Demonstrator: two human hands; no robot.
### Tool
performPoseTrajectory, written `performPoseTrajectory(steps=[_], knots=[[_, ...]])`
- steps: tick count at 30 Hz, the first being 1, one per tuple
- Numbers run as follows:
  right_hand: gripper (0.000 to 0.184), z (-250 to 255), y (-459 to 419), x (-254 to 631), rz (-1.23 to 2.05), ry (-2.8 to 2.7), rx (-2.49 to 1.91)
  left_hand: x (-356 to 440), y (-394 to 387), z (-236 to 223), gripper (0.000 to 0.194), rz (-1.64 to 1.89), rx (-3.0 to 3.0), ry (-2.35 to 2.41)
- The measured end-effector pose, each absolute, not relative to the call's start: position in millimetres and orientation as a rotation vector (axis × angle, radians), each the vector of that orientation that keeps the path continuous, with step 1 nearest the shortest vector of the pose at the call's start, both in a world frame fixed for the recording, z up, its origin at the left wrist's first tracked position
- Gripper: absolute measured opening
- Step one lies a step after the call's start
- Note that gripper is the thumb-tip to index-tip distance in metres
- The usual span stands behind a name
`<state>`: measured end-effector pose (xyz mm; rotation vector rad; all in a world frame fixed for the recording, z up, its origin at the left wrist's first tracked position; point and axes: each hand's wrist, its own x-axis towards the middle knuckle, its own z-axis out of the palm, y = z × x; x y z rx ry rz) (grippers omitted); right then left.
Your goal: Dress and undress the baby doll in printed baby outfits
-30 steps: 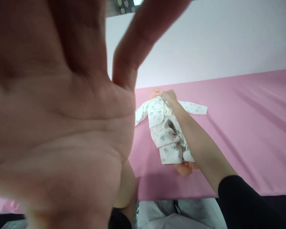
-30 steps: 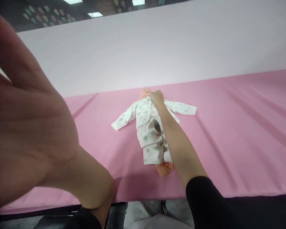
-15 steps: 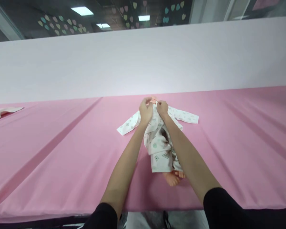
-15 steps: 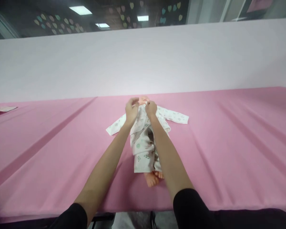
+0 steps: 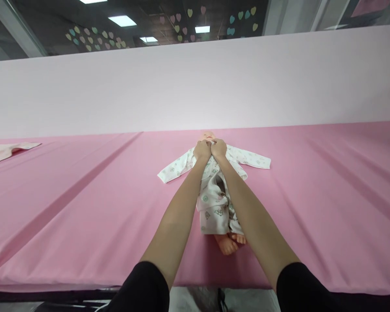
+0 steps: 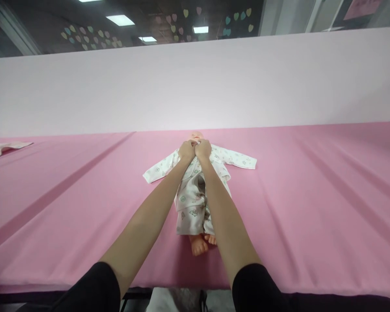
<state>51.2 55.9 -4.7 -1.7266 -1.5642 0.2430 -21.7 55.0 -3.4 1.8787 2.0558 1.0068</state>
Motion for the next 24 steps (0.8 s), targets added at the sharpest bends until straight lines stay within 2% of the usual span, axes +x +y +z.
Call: performPoseTrajectory(steps=[9,24], knots=[[0.035,-5.7,51.4,44.0,0.271,-1.470,-1.632,-31.2,46.4,-11.8,0.021,1.220,1.770,1.900],[0.034,-1.6,54.8,54.2,0.337,-1.529,-1.607,-32.5,41.8,-13.4,0.020,1.298,1.722,1.868]])
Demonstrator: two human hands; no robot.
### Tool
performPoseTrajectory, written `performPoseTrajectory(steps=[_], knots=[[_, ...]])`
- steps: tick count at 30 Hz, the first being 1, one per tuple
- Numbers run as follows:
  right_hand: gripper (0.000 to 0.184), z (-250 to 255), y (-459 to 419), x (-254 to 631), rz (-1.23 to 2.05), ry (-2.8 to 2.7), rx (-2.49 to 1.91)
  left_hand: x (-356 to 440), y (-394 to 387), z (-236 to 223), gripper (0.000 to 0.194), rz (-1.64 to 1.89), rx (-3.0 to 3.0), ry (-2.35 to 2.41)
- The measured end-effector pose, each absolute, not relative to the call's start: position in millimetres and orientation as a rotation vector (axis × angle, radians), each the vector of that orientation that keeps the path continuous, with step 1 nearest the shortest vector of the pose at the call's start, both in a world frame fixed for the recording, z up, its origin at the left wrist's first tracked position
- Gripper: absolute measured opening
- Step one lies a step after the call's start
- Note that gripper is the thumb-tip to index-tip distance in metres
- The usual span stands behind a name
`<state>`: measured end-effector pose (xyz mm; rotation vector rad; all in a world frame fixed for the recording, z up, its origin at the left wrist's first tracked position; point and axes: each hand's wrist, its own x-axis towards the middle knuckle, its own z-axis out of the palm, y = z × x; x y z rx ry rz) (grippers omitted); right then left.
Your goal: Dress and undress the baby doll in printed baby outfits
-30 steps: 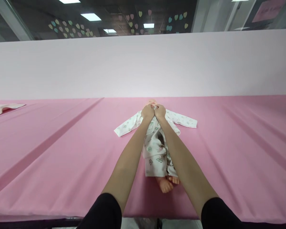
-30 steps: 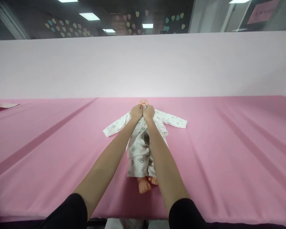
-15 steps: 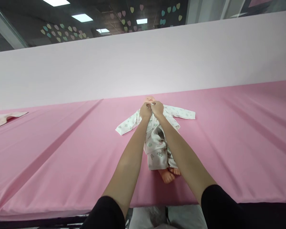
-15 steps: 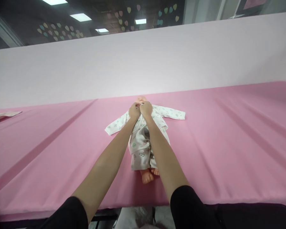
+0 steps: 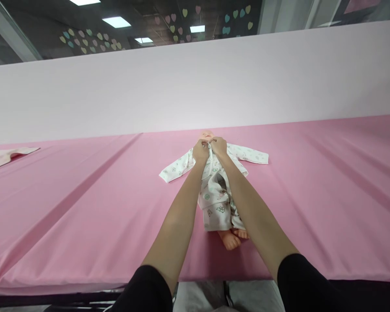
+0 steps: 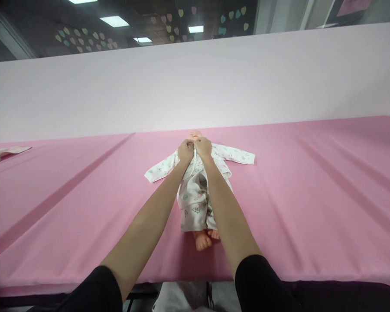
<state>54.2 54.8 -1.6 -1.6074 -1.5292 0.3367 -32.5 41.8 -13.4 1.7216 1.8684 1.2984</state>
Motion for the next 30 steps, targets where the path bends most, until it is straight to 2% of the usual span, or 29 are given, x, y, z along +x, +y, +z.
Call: performPoseTrajectory(steps=[15,21,30], knots=[[0.015,-4.8,60.4,53.2,0.245,-1.632,-1.683,-34.3,44.9,-14.9,0.022,1.374,1.673,1.821],[0.021,-1.2,51.5,44.1,0.171,-1.673,-1.808,-36.3,47.1,-16.0,0.027,1.381,1.638,1.820],[0.025,-0.7,47.4,42.4,0.144,-1.705,-1.808,-37.7,51.3,-22.4,0.020,1.421,1.639,1.782]])
